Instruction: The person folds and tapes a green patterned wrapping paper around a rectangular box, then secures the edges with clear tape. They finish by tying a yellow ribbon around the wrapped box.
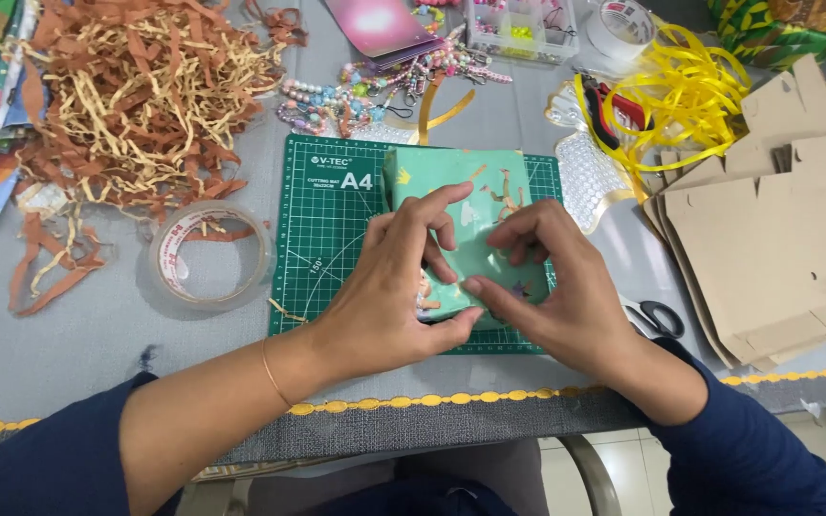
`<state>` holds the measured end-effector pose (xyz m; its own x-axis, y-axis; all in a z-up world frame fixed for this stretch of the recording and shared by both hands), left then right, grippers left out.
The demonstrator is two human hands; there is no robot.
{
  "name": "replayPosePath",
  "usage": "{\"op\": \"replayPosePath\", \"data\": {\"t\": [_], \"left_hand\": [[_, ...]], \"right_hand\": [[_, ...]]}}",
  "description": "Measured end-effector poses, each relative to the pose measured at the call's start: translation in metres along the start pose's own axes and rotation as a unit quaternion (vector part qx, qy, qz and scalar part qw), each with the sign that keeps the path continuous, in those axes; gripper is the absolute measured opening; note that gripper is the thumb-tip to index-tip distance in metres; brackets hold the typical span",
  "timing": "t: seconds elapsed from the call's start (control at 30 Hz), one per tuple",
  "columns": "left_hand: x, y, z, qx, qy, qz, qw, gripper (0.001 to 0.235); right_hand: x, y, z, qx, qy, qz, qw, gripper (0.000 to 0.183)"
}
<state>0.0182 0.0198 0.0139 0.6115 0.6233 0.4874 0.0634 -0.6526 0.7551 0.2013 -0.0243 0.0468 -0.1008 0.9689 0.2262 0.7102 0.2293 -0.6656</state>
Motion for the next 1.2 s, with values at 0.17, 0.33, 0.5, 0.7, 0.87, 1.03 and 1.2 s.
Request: {"op": "replayPosePath", "data": {"t": [0.17, 0.33, 0.5, 0.7, 0.87, 1.03, 1.2], "left_hand": [[0.000, -0.002, 0.001, 0.020, -0.007, 0.010, 1.000, 0.092], [-0.001, -0.006, -0.002, 0.058, -0.020, 0.030, 0.998, 0.090], [0.000, -0.015, -0.011, 0.216, -0.088, 0.112, 0.966, 0.127], [0.009, -0.021, -0.046, 0.197, -0.203, 0.091, 0.955, 0.133], [0.016, -0.025, -0.075, 0.129, -0.068, -0.140, 0.979, 0.078], [0.002, -0.013, -0.028, -0.120, 0.042, -0.299, 0.946, 0.087], [-0.005, -0.026, -0.018, -0.190, 0.044, -0.219, 0.956, 0.082]], "right_hand": [[0.005, 0.007, 0.001, 0.021, 0.026, 0.009, 0.999, 0.026], [0.017, 0.020, -0.003, 0.042, 0.108, -0.035, 0.993, 0.016], [0.041, 0.054, -0.005, 0.119, 0.004, 0.018, 0.993, 0.063], [0.046, 0.069, -0.015, 0.128, 0.084, 0.105, 0.983, 0.064], [0.043, 0.066, -0.003, 0.264, 0.074, 0.162, 0.948, 0.063], [0.016, -0.011, 0.006, 0.386, 0.017, 0.202, 0.900, 0.085], [0.013, -0.019, 0.007, 0.427, -0.026, 0.236, 0.873, 0.089]]}}
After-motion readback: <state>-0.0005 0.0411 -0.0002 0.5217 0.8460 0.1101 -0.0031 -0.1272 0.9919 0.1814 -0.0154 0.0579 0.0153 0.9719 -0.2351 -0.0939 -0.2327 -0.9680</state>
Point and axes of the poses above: each hand's wrist, its own x-axis towards the middle knuckle, its own z-axis out of the palm, y = z × x, the point moved 3 cm from there along x, towards the middle knuckle, and after that the axes turned 4 degrees about z, right-handed, at the moved point
